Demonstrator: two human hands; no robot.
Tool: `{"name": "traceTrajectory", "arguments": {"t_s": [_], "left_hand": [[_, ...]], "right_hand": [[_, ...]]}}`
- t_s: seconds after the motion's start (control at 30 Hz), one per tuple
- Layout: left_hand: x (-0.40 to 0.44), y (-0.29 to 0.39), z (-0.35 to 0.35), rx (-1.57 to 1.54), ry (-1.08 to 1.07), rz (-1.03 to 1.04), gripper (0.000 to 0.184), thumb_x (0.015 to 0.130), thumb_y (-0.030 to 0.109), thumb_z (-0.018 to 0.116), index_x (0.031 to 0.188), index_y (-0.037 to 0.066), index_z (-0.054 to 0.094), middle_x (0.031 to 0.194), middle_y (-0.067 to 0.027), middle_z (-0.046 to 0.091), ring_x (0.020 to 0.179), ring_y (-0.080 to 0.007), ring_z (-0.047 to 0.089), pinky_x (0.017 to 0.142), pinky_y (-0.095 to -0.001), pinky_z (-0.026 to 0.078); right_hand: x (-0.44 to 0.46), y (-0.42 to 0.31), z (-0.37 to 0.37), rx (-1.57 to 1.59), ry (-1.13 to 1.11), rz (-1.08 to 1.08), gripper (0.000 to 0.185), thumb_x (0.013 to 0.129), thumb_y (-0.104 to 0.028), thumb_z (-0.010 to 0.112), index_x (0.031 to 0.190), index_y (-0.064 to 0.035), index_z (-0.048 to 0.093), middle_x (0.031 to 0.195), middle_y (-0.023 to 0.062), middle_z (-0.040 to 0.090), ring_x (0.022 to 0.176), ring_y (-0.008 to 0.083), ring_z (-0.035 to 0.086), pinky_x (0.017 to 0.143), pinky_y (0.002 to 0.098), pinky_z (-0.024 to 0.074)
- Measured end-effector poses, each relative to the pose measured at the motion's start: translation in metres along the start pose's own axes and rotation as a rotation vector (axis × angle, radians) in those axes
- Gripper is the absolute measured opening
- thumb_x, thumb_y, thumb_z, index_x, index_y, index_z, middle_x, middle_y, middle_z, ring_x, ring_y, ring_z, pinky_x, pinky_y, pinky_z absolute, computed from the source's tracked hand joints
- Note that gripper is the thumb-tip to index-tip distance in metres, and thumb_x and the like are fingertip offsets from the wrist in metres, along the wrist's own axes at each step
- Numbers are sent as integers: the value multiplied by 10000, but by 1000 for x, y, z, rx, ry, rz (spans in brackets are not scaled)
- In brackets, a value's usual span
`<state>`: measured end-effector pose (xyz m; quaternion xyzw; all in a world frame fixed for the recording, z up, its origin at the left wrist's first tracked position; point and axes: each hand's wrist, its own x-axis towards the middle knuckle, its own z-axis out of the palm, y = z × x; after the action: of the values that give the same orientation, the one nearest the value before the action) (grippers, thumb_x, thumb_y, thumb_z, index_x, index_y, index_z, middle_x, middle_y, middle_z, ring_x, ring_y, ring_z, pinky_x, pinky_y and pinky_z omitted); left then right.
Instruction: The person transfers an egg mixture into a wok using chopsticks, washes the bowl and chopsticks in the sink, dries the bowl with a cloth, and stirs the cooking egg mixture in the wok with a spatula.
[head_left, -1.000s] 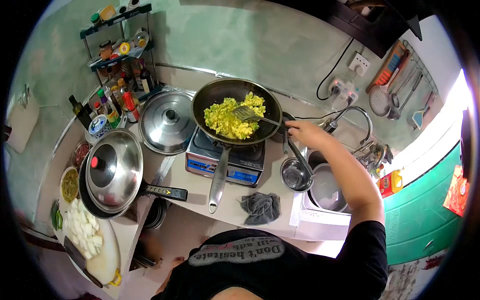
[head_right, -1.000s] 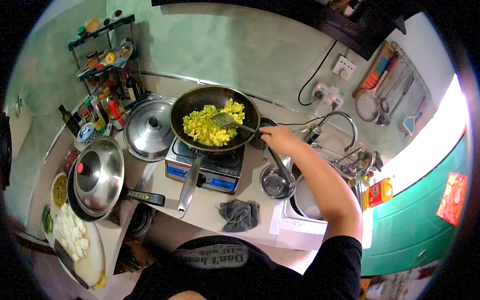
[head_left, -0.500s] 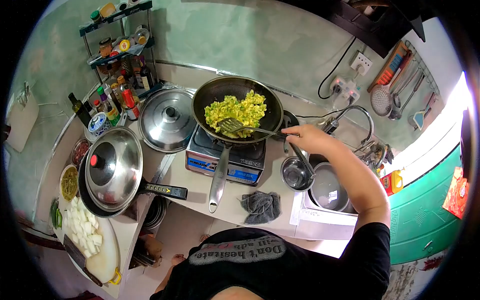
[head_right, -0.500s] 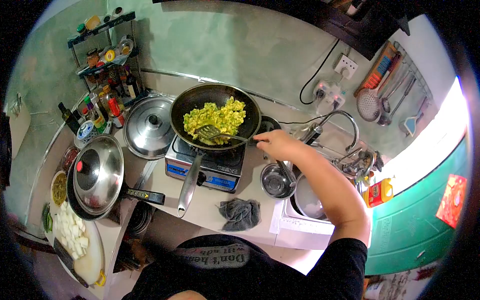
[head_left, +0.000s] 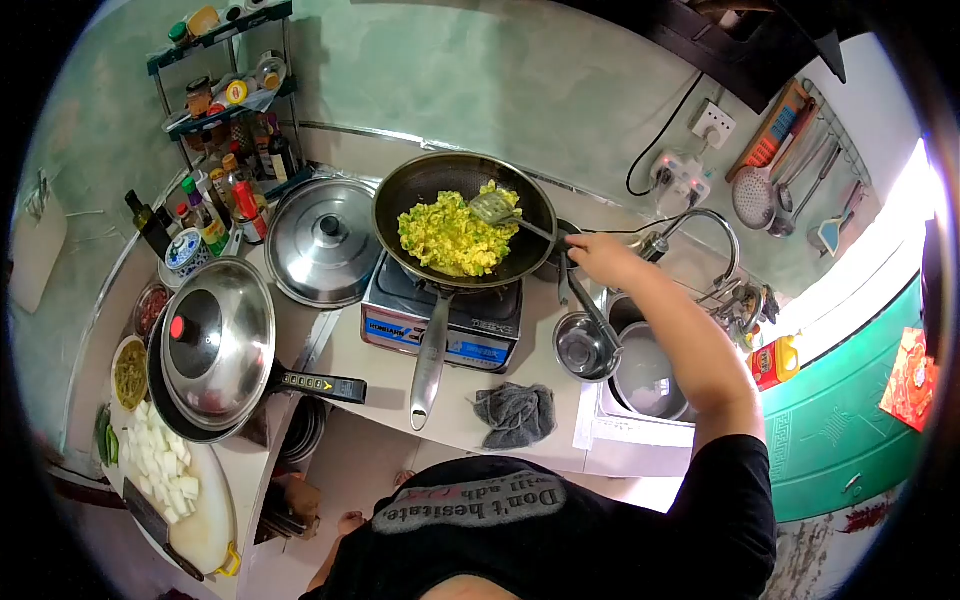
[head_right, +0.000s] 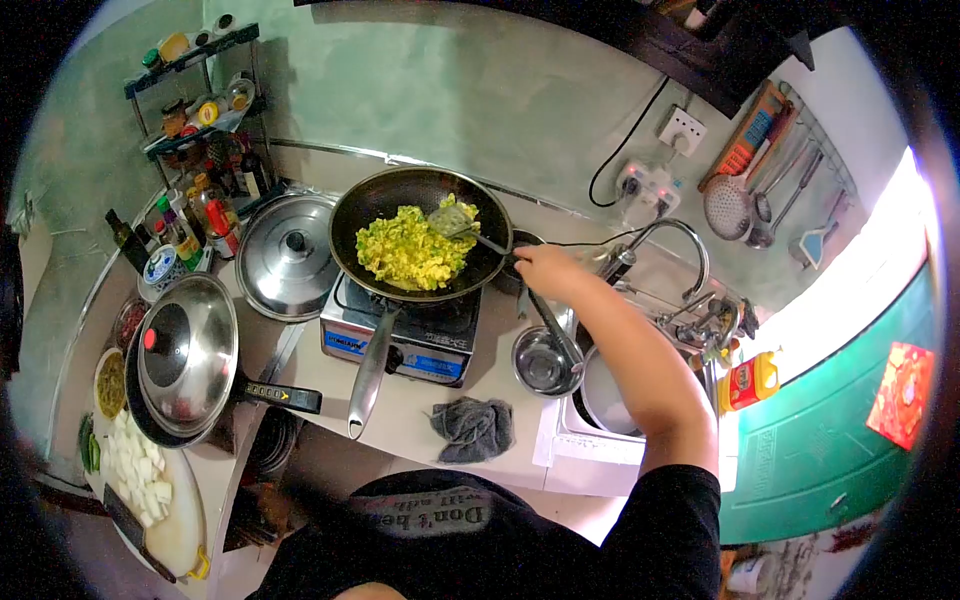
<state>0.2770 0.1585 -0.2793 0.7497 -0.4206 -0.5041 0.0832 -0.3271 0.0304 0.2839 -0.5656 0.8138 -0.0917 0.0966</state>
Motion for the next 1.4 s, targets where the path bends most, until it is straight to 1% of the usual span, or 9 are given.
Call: {"name": "traceTrajectory", "arguments": {"t_s": [0.17, 0.27, 0.33, 0.43, 0.5, 0.73, 0.87, 1.03, 1.4], "left_hand": [[8, -6, 9, -214, -67, 17, 122, 730, 131, 583, 765, 15, 598, 675, -108, 602, 655, -169, 584, 588, -285, 461], [-13, 12, 0, -42, 77, 16, 99, 715, 118, 583, 723, 22, 604, 646, -99, 599, 661, -167, 586, 591, -281, 464], [-24, 15, -5, 220, 172, 207, 95, 700, 123, 586, 688, 32, 609, 640, -96, 601, 667, -173, 590, 597, -282, 467], [7, -31, 2, 5, 82, 154, 110, 688, 132, 594, 725, 30, 607, 674, -104, 609, 677, -177, 593, 609, -279, 466], [6, -30, -2, 43, 62, 139, 122, 689, 136, 600, 745, 28, 603, 690, -103, 611, 678, -175, 592, 608, -277, 464], [6, -15, -1, -57, -52, 53, 153, 716, 158, 614, 798, 32, 587, 720, -105, 613, 691, -173, 594, 611, -285, 466], [-10, 1, -1, 148, 14, 57, 147, 733, 136, 594, 819, 19, 577, 717, -104, 603, 683, -170, 585, 609, -293, 465], [5, -16, 2, -309, -171, 84, 130, 727, 102, 589, 821, 15, 570, 692, -78, 582, 626, -162, 559, 579, -304, 461], [-12, -3, -1, -30, -26, -19, 52, 748, 56, 547, 782, 18, 551, 695, -74, 578, 638, -157, 555, 574, -279, 453]], "right_hand": [[-3, -13, 8, -57, 18, 26, 364, 795, -263, 444, 1123, -113, 495, 1059, 167, 522, 973, 325, 491, 844, 367, 381], [-16, -25, -21, -68, 82, 34, 348, 797, -257, 458, 1109, -109, 505, 1006, 179, 544, 926, 336, 511, 812, 367, 396], [-17, -21, -26, -122, 102, 20, 339, 800, -259, 458, 1105, -120, 511, 999, 169, 548, 915, 329, 516, 795, 370, 401], [-19, -16, -25, -186, 38, 90, 349, 800, -259, 433, 1113, -124, 505, 1019, 164, 542, 945, 312, 506, 820, 385, 389], [-13, 3, -6, -276, 67, -44, 343, 798, -261, 438, 1108, -133, 510, 986, 162, 556, 915, 317, 519, 798, 390, 401], [-28, -32, -40, -222, 25, 60, 345, 792, -269, 448, 1104, -136, 514, 998, 153, 555, 923, 315, 517, 790, 391, 406], [-22, -30, -15, -170, -14, -42, 350, 784, -267, 459, 1105, -141, 515, 1004, 160, 551, 922, 321, 518, 800, 388, 403], [-16, -26, 0, -73, -85, -14, 344, 779, -256, 470, 1097, -134, 522, 1013, 168, 546, 932, 330, 513, 815, 383, 398], [10, -48, 6, -15, 81, -39, 335, 791, -262, 469, 1099, -140, 520, 929, 175, 575, 839, 309, 553, 756, 356, 425]]}}
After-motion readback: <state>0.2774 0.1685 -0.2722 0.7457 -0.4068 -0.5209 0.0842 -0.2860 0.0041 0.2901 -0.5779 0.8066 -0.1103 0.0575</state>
